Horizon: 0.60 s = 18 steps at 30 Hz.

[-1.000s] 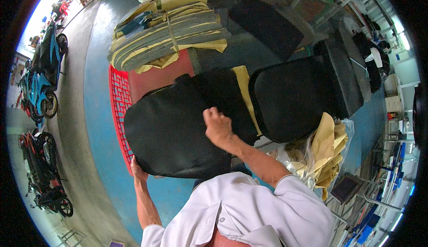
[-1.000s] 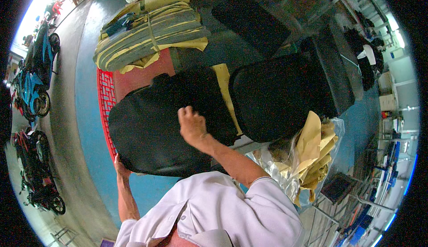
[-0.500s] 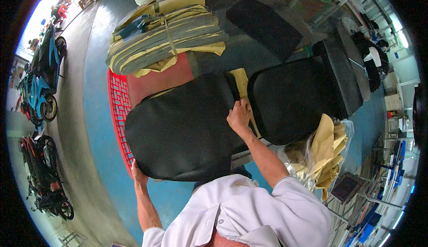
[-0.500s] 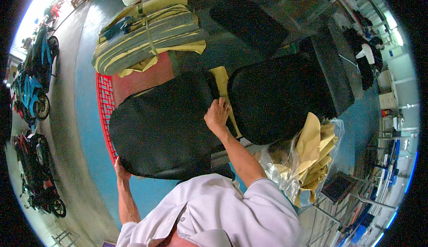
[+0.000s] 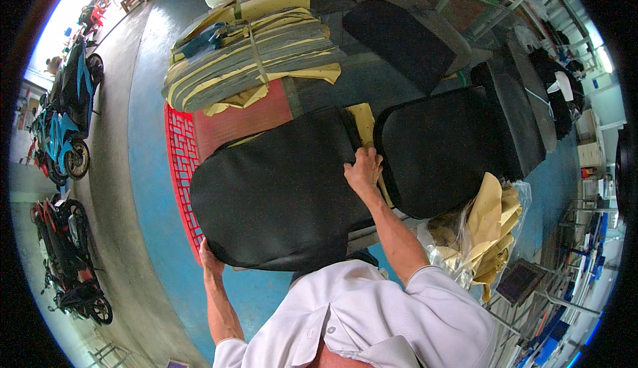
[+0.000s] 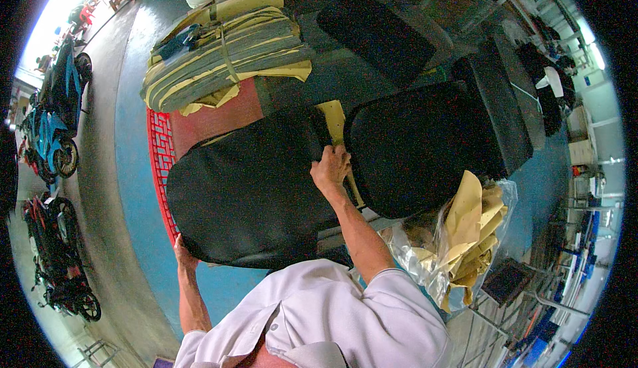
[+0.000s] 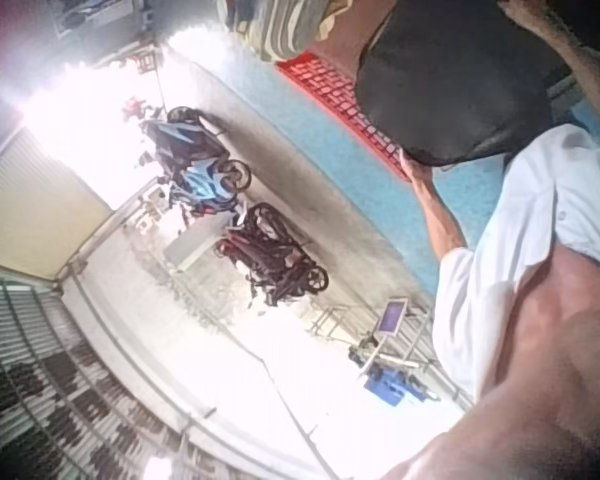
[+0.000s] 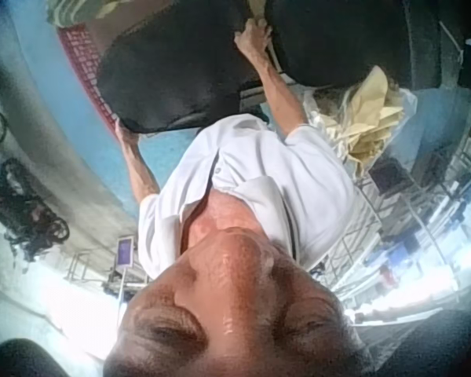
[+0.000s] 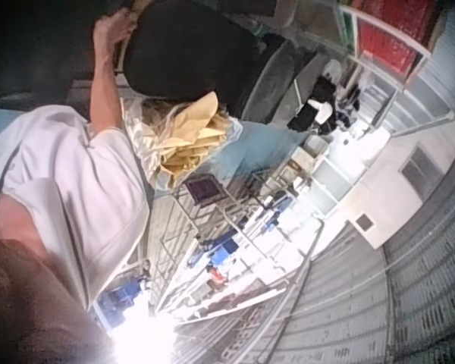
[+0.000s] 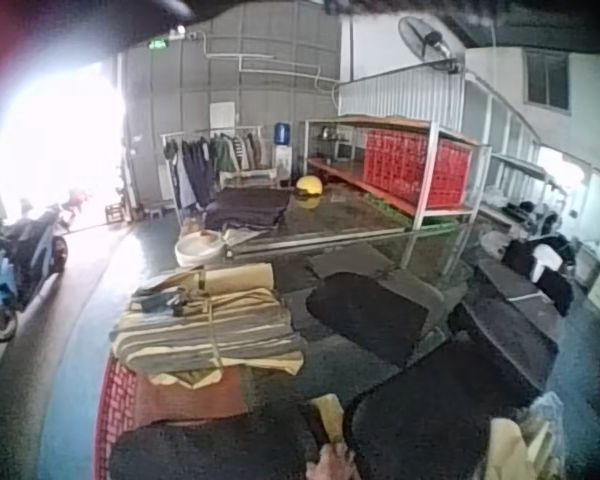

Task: The person places yellow foam inserts into black seat covers on a workbench. They smooth the material around the foam and stack the assembled units. The process involves repetitive folding and handling of the seat covers.

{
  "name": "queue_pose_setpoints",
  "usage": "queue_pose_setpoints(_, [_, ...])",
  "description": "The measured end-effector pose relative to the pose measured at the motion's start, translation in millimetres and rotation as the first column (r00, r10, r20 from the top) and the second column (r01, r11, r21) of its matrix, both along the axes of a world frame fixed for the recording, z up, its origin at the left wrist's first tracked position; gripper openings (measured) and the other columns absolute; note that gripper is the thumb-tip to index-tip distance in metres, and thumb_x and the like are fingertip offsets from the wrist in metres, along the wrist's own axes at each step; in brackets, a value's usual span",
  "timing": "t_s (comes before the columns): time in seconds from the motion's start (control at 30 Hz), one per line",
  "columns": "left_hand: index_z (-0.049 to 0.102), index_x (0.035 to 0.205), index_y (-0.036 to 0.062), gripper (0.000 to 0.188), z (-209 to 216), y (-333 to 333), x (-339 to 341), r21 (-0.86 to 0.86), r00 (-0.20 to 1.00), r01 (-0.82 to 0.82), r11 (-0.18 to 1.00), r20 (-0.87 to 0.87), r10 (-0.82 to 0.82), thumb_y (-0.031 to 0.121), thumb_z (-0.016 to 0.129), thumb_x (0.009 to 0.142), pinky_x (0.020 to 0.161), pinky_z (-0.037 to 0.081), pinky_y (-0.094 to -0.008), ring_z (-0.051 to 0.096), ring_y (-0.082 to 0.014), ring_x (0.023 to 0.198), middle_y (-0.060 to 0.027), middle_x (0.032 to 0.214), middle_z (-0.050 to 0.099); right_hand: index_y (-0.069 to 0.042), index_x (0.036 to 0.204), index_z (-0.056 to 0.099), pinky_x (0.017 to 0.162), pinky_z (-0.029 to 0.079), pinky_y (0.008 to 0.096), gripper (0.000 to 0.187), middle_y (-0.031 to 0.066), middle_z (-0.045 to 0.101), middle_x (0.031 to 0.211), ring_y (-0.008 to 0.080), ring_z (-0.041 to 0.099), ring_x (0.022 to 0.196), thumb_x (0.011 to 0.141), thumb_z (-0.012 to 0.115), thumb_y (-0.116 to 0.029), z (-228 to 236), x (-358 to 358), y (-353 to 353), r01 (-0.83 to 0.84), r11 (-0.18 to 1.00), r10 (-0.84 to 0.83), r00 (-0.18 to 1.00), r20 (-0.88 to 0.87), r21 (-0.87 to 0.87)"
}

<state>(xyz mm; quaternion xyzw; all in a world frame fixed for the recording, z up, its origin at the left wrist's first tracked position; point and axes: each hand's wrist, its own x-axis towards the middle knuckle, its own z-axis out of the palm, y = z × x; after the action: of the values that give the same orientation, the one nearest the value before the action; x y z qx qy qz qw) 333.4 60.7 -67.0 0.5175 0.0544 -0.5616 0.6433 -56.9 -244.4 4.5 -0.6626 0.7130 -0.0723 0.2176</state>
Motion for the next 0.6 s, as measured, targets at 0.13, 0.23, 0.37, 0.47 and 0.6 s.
queue_pose_setpoints(0.13, [0.057, 0.119, 0.004, 0.046, 4.7, -2.1, -5.0, 0.016, 1.0, -0.007, 1.0, 0.018, 0.006, 0.033, 0.029, 0.097, 0.094, 0.046, -0.0432, 0.061, -0.0265, 0.104, -0.0087, 0.115, 0.064, -0.001, 0.112, 0.048, 0.088, 0.041, 0.054, 0.044, 0.0197, 0.039, 0.118, 0.0401, 0.043, 0.11, 0.077, 0.072, -0.015, 2.7, 3.6, 13.3, -0.13, 0.972, 0.113, 0.989, -0.098, -0.194])
queue_pose_setpoints(0.23, [0.057, 0.119, 0.0036, 0.045, 7.1, -3.8, -4.7, -0.006, 1.0, 0.003, 1.0, 0.031, -0.003, 0.032, 0.029, 0.096, 0.093, 0.046, -0.0431, 0.061, -0.0266, 0.103, -0.0093, 0.115, 0.064, -0.001, 0.114, 0.047, 0.087, 0.043, 0.0519, 0.045, 0.0206, 0.043, 0.118, 0.0409, 0.049, 0.108, 0.078, 0.07, -0.015, 6.9, 6.6, 15.0, -0.064, 0.974, 0.094, 0.987, 0.131, -0.219])
queue_pose_setpoints(0.37, [0.058, 0.117, 0.0031, 0.043, 17.8, -10.9, -12.4, 0.008, 0.999, -0.034, 0.999, -0.003, 0.034, 0.03, 0.031, 0.096, 0.093, 0.046, -0.0433, 0.061, -0.0269, 0.103, -0.0107, 0.115, 0.064, -0.003, 0.113, 0.047, 0.08, 0.047, 0.0495, 0.04, 0.0275, 0.054, 0.11, 0.0425, 0.057, 0.1, 0.081, 0.067, -0.016, 0.5, 0.9, 5.0, 0.174, 0.984, -0.162, 0.965, 0.204, -0.039])
queue_pose_setpoints(0.47, [0.058, 0.117, 0.0026, 0.043, 8.1, -5.1, -4.6, -0.039, 1.0, -0.01, 0.999, 0.021, 0.011, 0.029, 0.031, 0.095, 0.092, 0.046, -0.0436, 0.061, -0.0272, 0.103, -0.011, 0.115, 0.064, -0.003, 0.112, 0.046, 0.074, 0.048, 0.0514, 0.035, 0.0314, 0.06, 0.097, 0.0434, 0.06, 0.092, 0.084, 0.063, -0.016, 19.7, 2.8, -2.4, -0.194, 0.981, 0.192, 0.971, 0.139, 0.001])
queue_pose_setpoints(0.6, [0.058, 0.115, 0.0039, 0.041, 3.4, -0.1, -1.4, -0.039, 1.0, -0.016, 0.999, 0.01, 0.016, 0.033, 0.039, 0.093, 0.093, 0.043, -0.046, 0.058, -0.03, 0.103, -0.0102, 0.114, 0.062, -0.002, 0.102, 0.047, 0.064, 0.049, 0.049, 0.025, 0.0219, 0.062, 0.075, 0.0424, 0.063, 0.073, 0.085, 0.061, -0.015, 56.8, 27.6, 29.6, -0.407, 0.889, 0.448, 0.867, 0.217, -0.21])
